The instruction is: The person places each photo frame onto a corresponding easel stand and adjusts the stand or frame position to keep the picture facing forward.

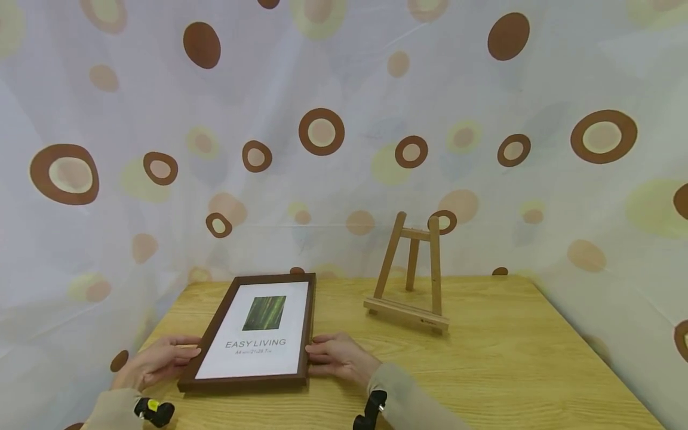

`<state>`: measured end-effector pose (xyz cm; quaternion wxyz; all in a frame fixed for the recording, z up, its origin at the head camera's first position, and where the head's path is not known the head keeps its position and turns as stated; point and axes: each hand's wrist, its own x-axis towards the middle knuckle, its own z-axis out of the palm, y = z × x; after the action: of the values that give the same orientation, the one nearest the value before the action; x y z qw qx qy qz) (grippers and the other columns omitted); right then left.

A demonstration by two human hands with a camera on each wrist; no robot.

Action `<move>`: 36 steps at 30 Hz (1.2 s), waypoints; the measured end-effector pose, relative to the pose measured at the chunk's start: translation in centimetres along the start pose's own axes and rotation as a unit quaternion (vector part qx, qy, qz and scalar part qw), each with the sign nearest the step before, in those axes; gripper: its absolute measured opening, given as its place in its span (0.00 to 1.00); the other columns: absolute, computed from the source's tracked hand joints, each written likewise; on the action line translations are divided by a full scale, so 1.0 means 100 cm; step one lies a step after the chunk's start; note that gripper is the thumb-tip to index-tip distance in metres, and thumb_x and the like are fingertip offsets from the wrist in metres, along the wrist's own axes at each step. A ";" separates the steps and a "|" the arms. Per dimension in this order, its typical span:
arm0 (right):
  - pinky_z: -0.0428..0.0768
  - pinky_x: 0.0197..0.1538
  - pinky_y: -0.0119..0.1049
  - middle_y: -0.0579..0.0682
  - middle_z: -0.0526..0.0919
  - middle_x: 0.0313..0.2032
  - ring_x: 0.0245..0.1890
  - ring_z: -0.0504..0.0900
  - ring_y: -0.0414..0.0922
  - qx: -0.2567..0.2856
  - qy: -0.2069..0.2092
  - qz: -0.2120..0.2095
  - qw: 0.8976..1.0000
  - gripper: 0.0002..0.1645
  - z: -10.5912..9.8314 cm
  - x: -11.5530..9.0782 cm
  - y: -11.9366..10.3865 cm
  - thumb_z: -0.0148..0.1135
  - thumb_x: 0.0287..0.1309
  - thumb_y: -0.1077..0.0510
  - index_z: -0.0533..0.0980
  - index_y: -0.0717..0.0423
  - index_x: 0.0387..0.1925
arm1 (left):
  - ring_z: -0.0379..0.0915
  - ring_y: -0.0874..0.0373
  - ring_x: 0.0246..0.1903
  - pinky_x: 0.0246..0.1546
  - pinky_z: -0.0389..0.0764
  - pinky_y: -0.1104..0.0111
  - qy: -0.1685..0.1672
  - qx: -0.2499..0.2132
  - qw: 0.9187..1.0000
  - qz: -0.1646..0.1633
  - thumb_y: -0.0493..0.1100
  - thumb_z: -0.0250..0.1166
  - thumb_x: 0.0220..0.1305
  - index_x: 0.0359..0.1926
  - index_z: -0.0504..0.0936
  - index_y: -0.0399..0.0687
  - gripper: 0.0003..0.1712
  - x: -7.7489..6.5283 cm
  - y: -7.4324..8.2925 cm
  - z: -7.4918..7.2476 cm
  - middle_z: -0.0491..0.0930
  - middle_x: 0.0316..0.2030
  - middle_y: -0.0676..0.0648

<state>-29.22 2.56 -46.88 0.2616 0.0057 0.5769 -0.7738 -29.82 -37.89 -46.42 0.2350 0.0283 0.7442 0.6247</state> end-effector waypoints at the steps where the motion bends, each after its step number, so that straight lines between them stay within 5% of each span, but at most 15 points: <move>1: 0.78 0.58 0.55 0.72 0.75 0.57 0.56 0.78 0.62 -0.003 0.000 -0.002 1.000 0.35 0.000 0.001 0.000 0.59 0.61 0.73 0.58 0.79 0.67 | 0.79 0.53 0.50 0.51 0.83 0.60 -0.007 -0.005 1.000 0.002 0.39 0.59 0.71 0.70 0.48 0.19 0.41 0.000 0.001 0.000 0.79 0.54 0.42; 5: 0.79 0.58 0.52 0.69 0.78 0.54 0.52 0.81 0.58 -0.014 -0.006 -0.005 1.000 0.33 -0.003 0.002 0.000 0.58 0.60 0.75 0.60 0.79 0.66 | 0.80 0.53 0.50 0.51 0.83 0.62 -0.033 -0.034 0.999 0.022 0.39 0.57 0.71 0.71 0.41 0.19 0.44 -0.001 0.002 0.002 0.80 0.52 0.45; 11: 0.81 0.56 0.51 0.70 0.76 0.57 0.50 0.83 0.54 -0.013 -0.011 -0.005 1.000 0.36 -0.005 0.002 0.002 0.59 0.59 0.76 0.58 0.80 0.66 | 0.79 0.58 0.51 0.52 0.82 0.64 -0.031 -0.038 0.998 0.038 0.38 0.57 0.72 0.71 0.40 0.18 0.44 -0.004 -0.002 0.004 0.77 0.56 0.44; 18: 0.84 0.48 0.46 0.69 0.70 0.64 0.46 0.83 0.48 -0.024 -0.001 -0.036 0.999 0.41 -0.006 -0.001 -0.001 0.61 0.54 0.76 0.59 0.74 0.69 | 0.75 0.68 0.51 0.54 0.80 0.68 -0.023 -0.026 0.997 0.071 0.37 0.55 0.73 0.70 0.35 0.17 0.45 -0.003 0.003 0.007 0.60 0.68 0.27; 22: 0.83 0.40 0.38 0.59 0.81 0.52 0.36 0.82 0.42 -0.023 0.005 -0.022 0.999 0.41 -0.007 -0.006 -0.007 0.63 0.55 0.72 0.60 0.66 0.71 | 0.75 0.68 0.52 0.55 0.80 0.66 -0.025 -0.027 0.996 0.080 0.37 0.55 0.73 0.70 0.32 0.18 0.45 -0.001 0.007 0.006 0.58 0.69 0.27; 26: 0.84 0.44 0.41 0.55 0.83 0.45 0.36 0.83 0.43 -0.013 0.003 -0.022 1.000 0.41 -0.009 -0.008 -0.011 0.63 0.58 0.70 0.60 0.63 0.72 | 0.75 0.68 0.52 0.54 0.80 0.66 -0.014 -0.014 0.996 0.089 0.38 0.55 0.73 0.70 0.32 0.18 0.46 0.001 0.010 0.007 0.51 0.71 0.23; 29: 0.84 0.50 0.49 0.57 0.82 0.49 0.41 0.85 0.46 -0.006 -0.006 -0.036 0.999 0.41 -0.012 -0.008 -0.012 0.62 0.59 0.70 0.58 0.62 0.72 | 0.75 0.68 0.52 0.53 0.80 0.67 -0.007 -0.011 0.995 0.102 0.38 0.55 0.73 0.71 0.34 0.19 0.46 0.003 0.013 0.011 0.56 0.70 0.26; 33: 0.81 0.53 0.56 0.59 0.79 0.52 0.44 0.84 0.47 -0.019 -0.011 -0.051 0.998 0.41 -0.015 -0.009 -0.016 0.62 0.60 0.70 0.57 0.61 0.73 | 0.77 0.68 0.51 0.51 0.81 0.69 -0.009 -0.039 0.991 0.124 0.36 0.55 0.73 0.71 0.34 0.19 0.44 0.006 0.015 0.015 0.75 0.60 0.50; 36: 0.80 0.53 0.59 0.63 0.77 0.56 0.46 0.83 0.49 -0.039 -0.014 -0.057 0.998 0.41 -0.017 -0.011 -0.021 0.62 0.60 0.70 0.58 0.60 0.73 | 0.78 0.66 0.51 0.50 0.82 0.69 -0.016 -0.064 0.988 0.143 0.34 0.53 0.73 0.71 0.34 0.19 0.42 0.006 0.015 0.018 0.78 0.52 0.62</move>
<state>-29.65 4.93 -45.23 0.2251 -0.0486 0.6020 -0.7646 -30.03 -35.74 -45.38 0.1567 0.1297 0.6871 0.6975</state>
